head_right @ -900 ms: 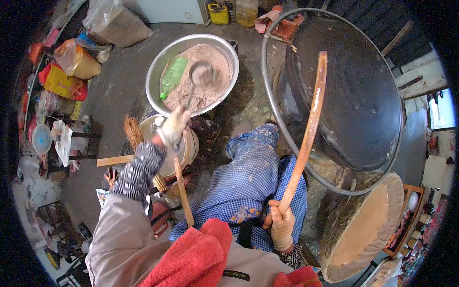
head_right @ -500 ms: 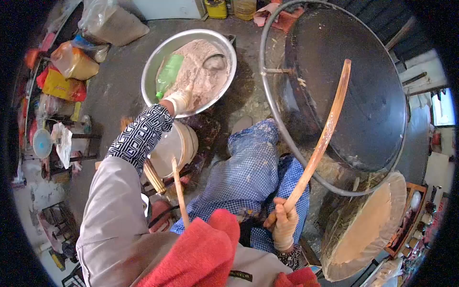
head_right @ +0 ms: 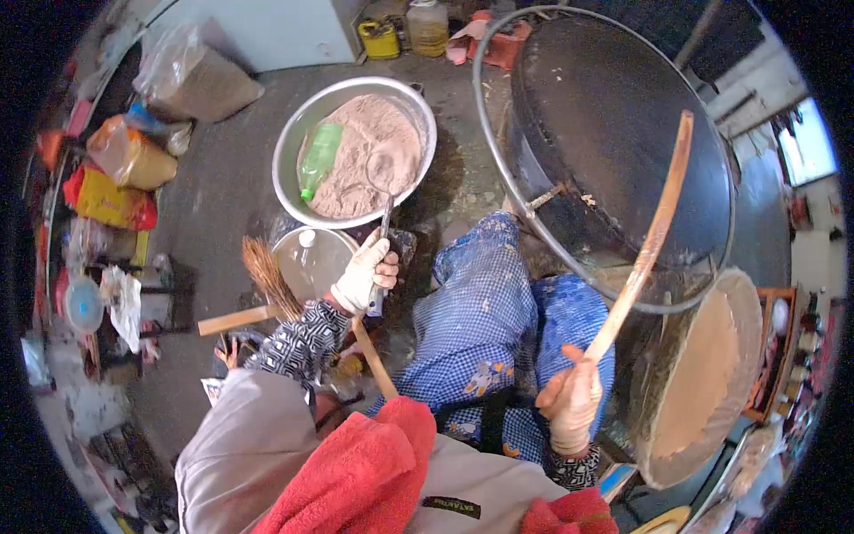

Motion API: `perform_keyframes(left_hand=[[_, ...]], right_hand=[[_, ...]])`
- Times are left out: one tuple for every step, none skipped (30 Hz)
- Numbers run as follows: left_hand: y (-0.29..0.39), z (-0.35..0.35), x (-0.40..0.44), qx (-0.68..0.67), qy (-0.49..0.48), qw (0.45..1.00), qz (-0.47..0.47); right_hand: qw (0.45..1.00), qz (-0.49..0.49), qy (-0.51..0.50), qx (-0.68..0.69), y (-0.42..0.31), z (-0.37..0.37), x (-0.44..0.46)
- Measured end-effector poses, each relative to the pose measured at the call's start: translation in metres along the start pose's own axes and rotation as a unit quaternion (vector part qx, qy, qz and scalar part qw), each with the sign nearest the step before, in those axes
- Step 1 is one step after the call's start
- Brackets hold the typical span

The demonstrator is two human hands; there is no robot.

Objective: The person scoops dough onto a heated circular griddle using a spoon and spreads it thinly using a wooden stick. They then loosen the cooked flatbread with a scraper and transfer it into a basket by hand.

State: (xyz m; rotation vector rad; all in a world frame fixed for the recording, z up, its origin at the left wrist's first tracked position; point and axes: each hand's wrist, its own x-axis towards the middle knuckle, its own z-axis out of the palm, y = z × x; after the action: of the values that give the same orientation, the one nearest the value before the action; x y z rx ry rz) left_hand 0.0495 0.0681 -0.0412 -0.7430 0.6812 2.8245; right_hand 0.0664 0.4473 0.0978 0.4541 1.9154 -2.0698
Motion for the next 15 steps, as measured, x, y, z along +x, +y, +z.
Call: perform_keyframes(left_hand=[[0.006,0.009,-0.003,-0.078,-0.031,0.996,-0.026],[0.009,0.011,-0.002,-0.189,-0.083,0.976,-0.068],[0.013,0.009,-0.006,-0.296,-0.123,0.94,-0.113],[0.013,0.008,-0.007,-0.404,-0.16,0.886,-0.162],[0.015,-0.007,0.001,-0.343,-0.204,0.903,-0.161],[0.016,0.018,-0.014,-0.423,-0.18,0.873,-0.161],[0.016,0.035,-0.025,-0.44,-0.168,0.871,-0.139],[0.02,0.03,-0.03,-0.441,-0.158,0.873,-0.134],[0.02,0.031,-0.042,-0.366,-0.232,0.892,-0.13],[0.021,0.043,-0.057,-0.41,-0.223,0.868,-0.167],[0.025,0.036,-0.061,-0.395,-0.205,0.884,-0.145],[0.028,0.029,-0.064,-0.378,-0.187,0.898,-0.124],[0.044,0.006,-0.06,-0.289,-0.134,0.947,-0.05],[0.059,-0.016,-0.057,-0.172,-0.064,0.983,0.014],[0.074,-0.038,-0.053,-0.055,0.016,0.997,0.058]], right_hand=[[0.997,0.013,0.026,0.073,-0.001,0.002,-0.004],[0.988,0.023,0.052,0.146,-0.004,0.005,-0.007],[0.992,0.011,0.069,0.103,-0.011,0.015,-0.012],[0.99,0.024,0.06,0.124,-0.012,0.019,-0.011],[0.987,0.034,0.056,0.144,-0.013,0.017,-0.011],[0.984,0.04,0.055,0.164,-0.014,0.011,-0.012],[0.985,0.027,0.046,0.162,-0.008,0.005,-0.009],[0.986,0.016,0.034,0.162,-0.002,0.0,-0.005],[0.992,0.027,0.05,0.115,-0.005,-0.001,-0.006],[0.994,-0.01,0.038,0.098,0.005,-0.009,-0.004],[0.997,0.006,0.057,0.046,-0.004,-0.005,-0.005],[0.997,0.019,0.076,-0.007,-0.014,-0.002,-0.002],[0.997,0.008,0.077,-0.011,-0.009,-0.009,0.007],[0.997,-0.005,0.076,-0.015,0.003,-0.019,0.022],[0.994,-0.071,0.071,-0.031,0.008,-0.028,0.04]])
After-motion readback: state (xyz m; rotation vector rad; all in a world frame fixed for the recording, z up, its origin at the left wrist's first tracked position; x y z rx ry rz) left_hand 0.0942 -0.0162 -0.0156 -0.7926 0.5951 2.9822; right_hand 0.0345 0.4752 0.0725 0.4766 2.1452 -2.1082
